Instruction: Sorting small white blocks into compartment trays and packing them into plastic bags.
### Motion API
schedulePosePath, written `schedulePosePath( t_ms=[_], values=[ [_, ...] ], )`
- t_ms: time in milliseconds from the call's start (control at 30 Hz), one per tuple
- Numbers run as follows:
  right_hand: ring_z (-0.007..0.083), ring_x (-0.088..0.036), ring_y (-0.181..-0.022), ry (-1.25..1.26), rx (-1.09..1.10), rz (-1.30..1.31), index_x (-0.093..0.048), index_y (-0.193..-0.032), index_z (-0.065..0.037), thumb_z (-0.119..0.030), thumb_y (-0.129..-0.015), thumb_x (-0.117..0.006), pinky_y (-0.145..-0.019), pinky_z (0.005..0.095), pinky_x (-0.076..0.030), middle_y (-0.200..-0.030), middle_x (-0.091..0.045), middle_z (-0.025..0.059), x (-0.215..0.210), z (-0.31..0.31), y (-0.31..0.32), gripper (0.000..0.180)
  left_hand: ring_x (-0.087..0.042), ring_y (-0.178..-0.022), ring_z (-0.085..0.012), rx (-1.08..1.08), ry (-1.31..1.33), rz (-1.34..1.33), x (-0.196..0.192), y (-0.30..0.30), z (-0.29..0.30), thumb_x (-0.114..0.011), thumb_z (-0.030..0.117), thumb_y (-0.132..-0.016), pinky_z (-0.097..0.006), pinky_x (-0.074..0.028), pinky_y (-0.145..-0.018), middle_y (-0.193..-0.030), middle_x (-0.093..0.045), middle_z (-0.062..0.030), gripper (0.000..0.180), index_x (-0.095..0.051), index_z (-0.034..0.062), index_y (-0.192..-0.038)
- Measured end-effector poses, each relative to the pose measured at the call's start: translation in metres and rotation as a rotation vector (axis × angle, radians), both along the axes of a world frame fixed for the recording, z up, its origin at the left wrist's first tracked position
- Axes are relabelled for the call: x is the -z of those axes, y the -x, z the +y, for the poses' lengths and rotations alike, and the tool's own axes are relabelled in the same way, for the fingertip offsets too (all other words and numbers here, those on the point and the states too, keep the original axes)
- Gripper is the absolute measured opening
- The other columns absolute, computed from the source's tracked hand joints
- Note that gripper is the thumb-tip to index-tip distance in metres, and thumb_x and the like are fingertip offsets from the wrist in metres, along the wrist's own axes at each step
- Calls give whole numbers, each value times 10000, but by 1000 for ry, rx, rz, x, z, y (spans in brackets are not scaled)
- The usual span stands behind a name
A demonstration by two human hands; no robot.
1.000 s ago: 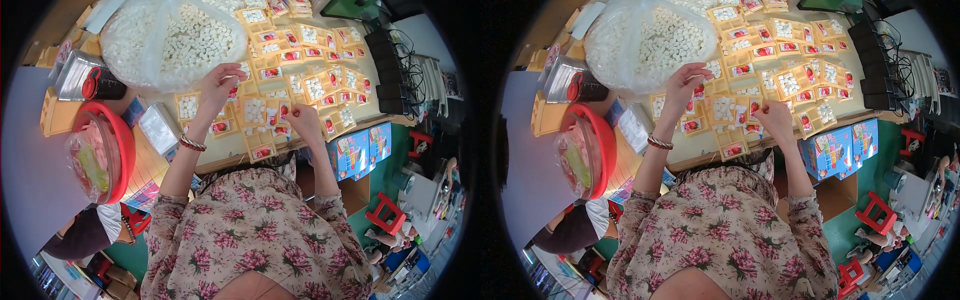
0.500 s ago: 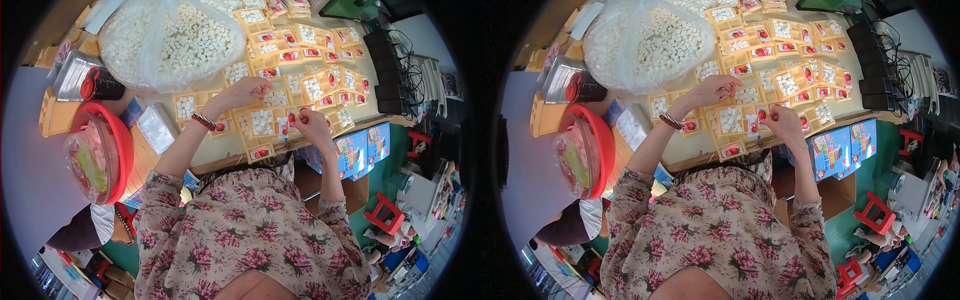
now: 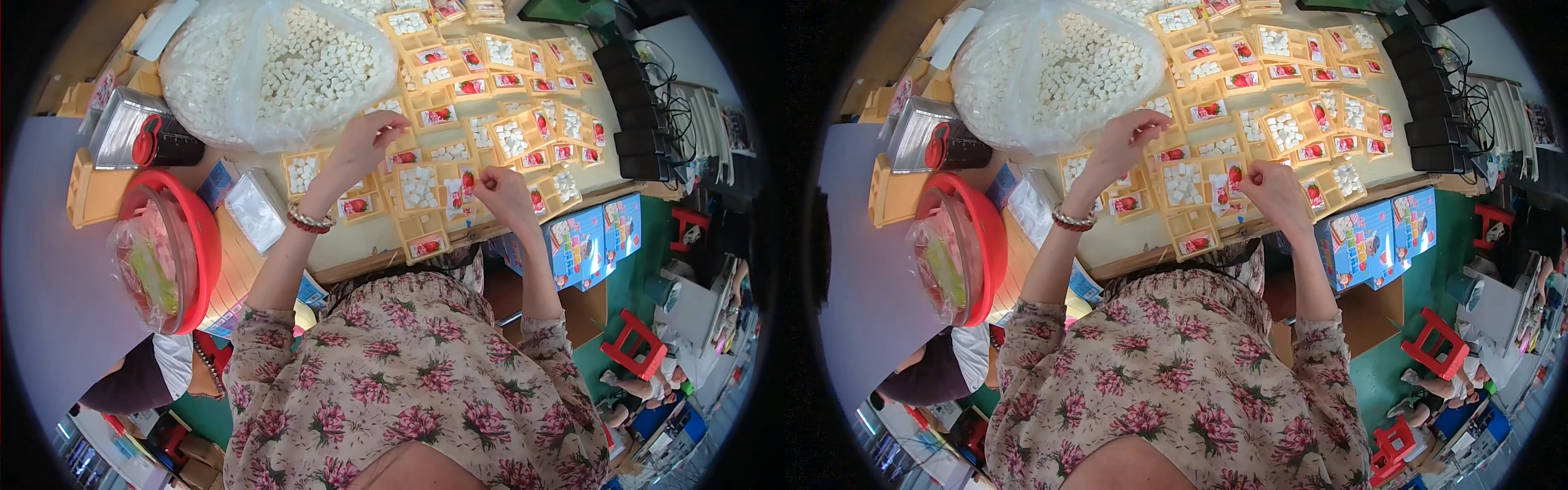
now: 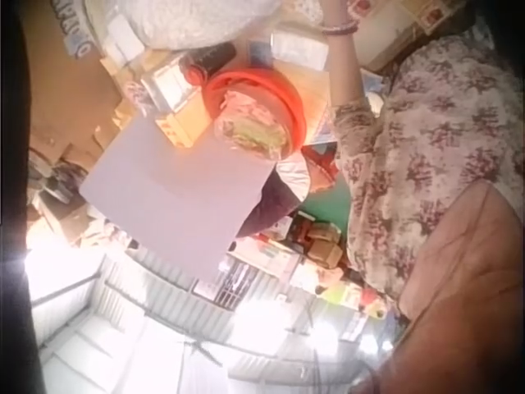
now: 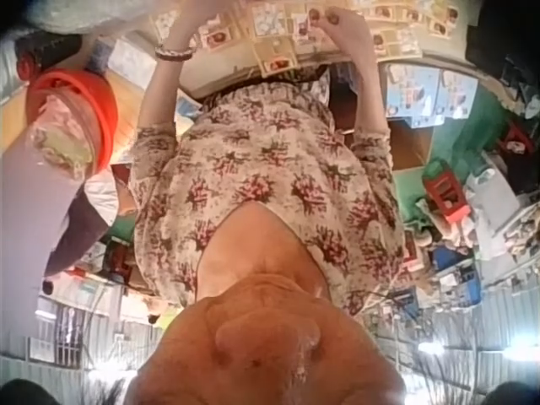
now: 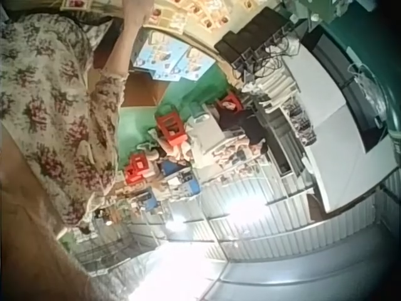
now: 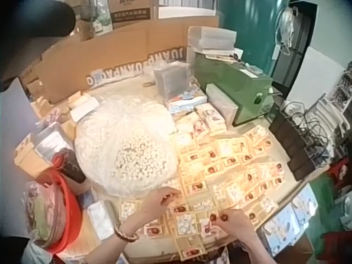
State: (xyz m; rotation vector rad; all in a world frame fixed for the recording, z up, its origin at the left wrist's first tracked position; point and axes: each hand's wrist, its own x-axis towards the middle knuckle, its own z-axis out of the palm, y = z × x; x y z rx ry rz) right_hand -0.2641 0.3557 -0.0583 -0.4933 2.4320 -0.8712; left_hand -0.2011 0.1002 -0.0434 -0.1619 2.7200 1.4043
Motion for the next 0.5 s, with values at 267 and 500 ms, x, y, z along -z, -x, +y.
schedulePosePath(
  t_ms=[267, 500],
  values=[
    [246, -570, -563, 56, -50, 187, -586, -700, -3, -199, -738, -606, -551, 348, -443, -598, -575, 122, 20, -21, 5, 200, -593, -771, -90, -292, -253, 124, -25, -51, -9, -532, 102, -901, -229, -464, -670, -894, -658, -48, 183, -617, 35, -1048],
    [294, -590, -604, 20, -50, 230, -589, -715, -21, -204, -734, -605, -575, 376, -462, -621, -591, 133, 22, -21, 2, 185, -592, -799, -96, -435, -388, 124, -37, -104, 5, -507, 100, -918, -235, -466, -752, -911, -652, -48, 208, -593, 6, -1083]
  ],
)
